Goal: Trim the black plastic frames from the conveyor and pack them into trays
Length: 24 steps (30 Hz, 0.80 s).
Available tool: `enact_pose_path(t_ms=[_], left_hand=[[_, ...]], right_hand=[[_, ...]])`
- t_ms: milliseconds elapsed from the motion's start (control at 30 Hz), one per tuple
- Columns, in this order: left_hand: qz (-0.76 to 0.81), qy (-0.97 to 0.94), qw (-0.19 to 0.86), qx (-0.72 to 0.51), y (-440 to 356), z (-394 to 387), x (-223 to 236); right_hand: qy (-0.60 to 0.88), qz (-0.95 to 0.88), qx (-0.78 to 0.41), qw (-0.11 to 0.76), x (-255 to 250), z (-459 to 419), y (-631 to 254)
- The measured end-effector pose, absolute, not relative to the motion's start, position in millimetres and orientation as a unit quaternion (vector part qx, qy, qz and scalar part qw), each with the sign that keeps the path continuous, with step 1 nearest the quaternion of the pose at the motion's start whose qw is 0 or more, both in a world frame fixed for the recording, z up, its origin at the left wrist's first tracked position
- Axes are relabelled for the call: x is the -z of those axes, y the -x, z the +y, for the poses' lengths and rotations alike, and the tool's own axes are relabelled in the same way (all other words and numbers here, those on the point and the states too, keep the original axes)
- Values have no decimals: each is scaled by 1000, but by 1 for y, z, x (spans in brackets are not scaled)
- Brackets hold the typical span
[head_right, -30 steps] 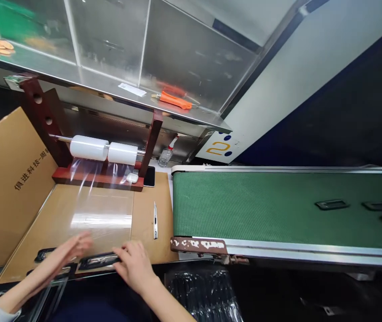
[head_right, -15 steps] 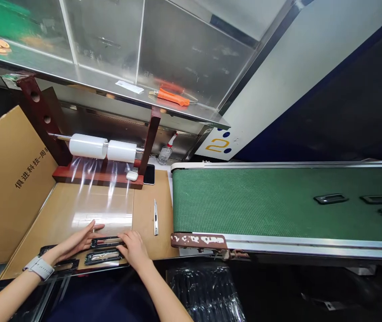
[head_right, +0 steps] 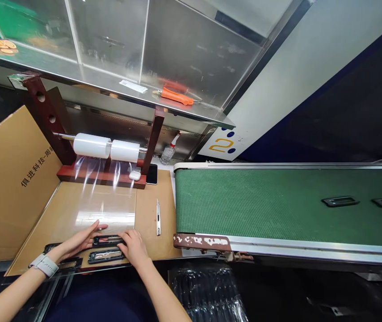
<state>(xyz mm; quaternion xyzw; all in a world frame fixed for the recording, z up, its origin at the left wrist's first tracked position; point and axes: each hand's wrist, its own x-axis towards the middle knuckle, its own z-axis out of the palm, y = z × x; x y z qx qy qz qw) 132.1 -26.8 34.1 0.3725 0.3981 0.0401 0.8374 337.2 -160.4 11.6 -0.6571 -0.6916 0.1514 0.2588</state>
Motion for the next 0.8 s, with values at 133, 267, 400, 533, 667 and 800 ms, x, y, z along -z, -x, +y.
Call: enact_pose_path(t_ms=[133,267,400,533,667,800], left_hand=[[415,-393,819,-49,-134,-31,-37],[446,-431,779,-90,-134,-36,-35],[498,-493,687,-194,-129,-48,-34],[492,-601,580,-247,-129,-79,-28],[422,-801,395,-157,-134,-112,-4],[427,-854,266,-130,-130,-124,22]], right_hand=[[662,-689,-152,252,-17,-161,-336],[673,-670,-168,263,-18,-161,-334],[684,-648,-191,275,-15,-159,-335],[705,-617,-205,284,-11,-155,-336],[715,-592,-220,300,-21,-161,-338],[703,-578,-213,355,-67,-193,-355]])
